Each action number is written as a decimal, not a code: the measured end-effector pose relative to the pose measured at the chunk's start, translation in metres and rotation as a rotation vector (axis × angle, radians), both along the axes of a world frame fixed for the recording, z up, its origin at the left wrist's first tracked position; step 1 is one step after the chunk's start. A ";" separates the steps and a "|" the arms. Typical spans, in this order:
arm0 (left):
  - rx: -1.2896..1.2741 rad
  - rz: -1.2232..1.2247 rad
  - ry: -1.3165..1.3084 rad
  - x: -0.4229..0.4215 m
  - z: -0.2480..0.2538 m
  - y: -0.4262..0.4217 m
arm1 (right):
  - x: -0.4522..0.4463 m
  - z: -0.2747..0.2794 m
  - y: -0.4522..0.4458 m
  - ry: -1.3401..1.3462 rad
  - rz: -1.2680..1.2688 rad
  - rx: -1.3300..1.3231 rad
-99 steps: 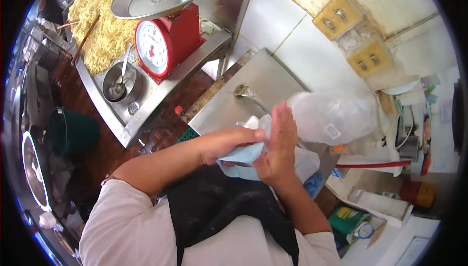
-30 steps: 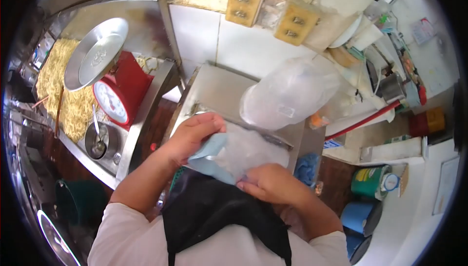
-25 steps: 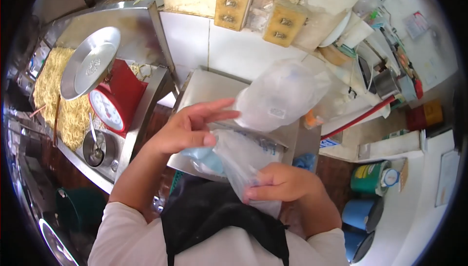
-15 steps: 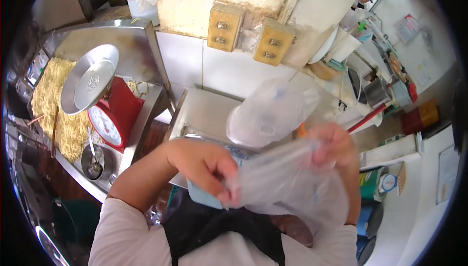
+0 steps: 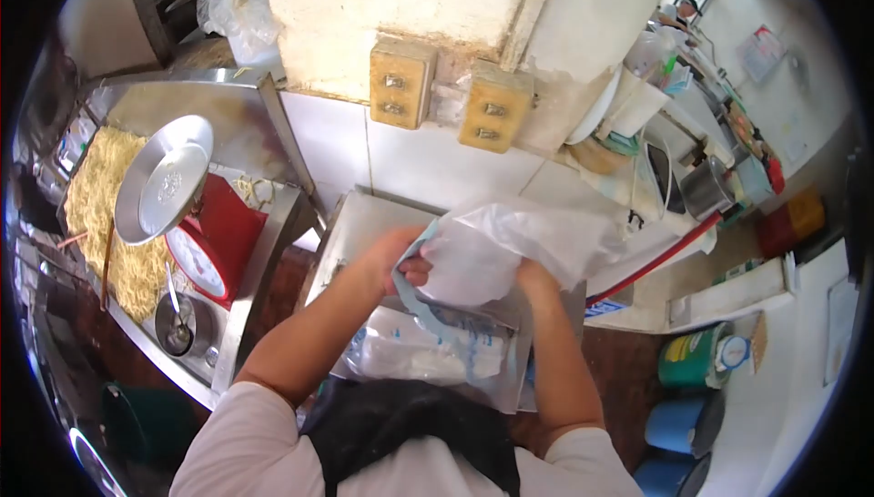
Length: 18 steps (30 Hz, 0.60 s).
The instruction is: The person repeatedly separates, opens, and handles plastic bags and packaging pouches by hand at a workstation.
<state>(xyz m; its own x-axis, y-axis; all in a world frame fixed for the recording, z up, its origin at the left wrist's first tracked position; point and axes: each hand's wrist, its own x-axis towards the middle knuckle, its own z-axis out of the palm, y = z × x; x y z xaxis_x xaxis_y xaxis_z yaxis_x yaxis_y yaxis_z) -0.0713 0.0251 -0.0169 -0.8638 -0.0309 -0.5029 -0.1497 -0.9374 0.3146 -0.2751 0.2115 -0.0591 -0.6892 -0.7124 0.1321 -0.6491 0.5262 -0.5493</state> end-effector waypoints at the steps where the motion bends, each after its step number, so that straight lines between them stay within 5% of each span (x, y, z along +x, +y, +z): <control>1: -0.006 -0.005 -0.015 0.000 -0.010 0.000 | 0.007 0.000 -0.003 0.080 0.008 0.054; 8: -0.056 0.012 -0.207 0.000 -0.066 0.001 | 0.024 -0.057 -0.010 -0.186 -0.045 0.022; 11: -0.171 0.018 -0.263 -0.008 -0.064 0.002 | 0.032 -0.044 -0.015 -0.071 -0.004 0.245; 16: -0.364 0.099 -0.283 0.007 -0.047 0.009 | 0.027 -0.043 0.012 0.243 0.120 -0.041; 18: -0.395 0.214 -0.291 0.027 -0.037 0.010 | 0.020 -0.029 0.027 -0.119 -0.034 0.031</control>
<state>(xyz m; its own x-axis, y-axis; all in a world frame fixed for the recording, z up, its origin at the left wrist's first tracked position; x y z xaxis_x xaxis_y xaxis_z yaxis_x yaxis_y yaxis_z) -0.0441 0.0346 -0.0538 -0.6438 -0.4262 -0.6355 -0.1022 -0.7753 0.6233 -0.2549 0.2385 -0.0881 -0.7229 -0.6905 0.0259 -0.5615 0.5651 -0.6045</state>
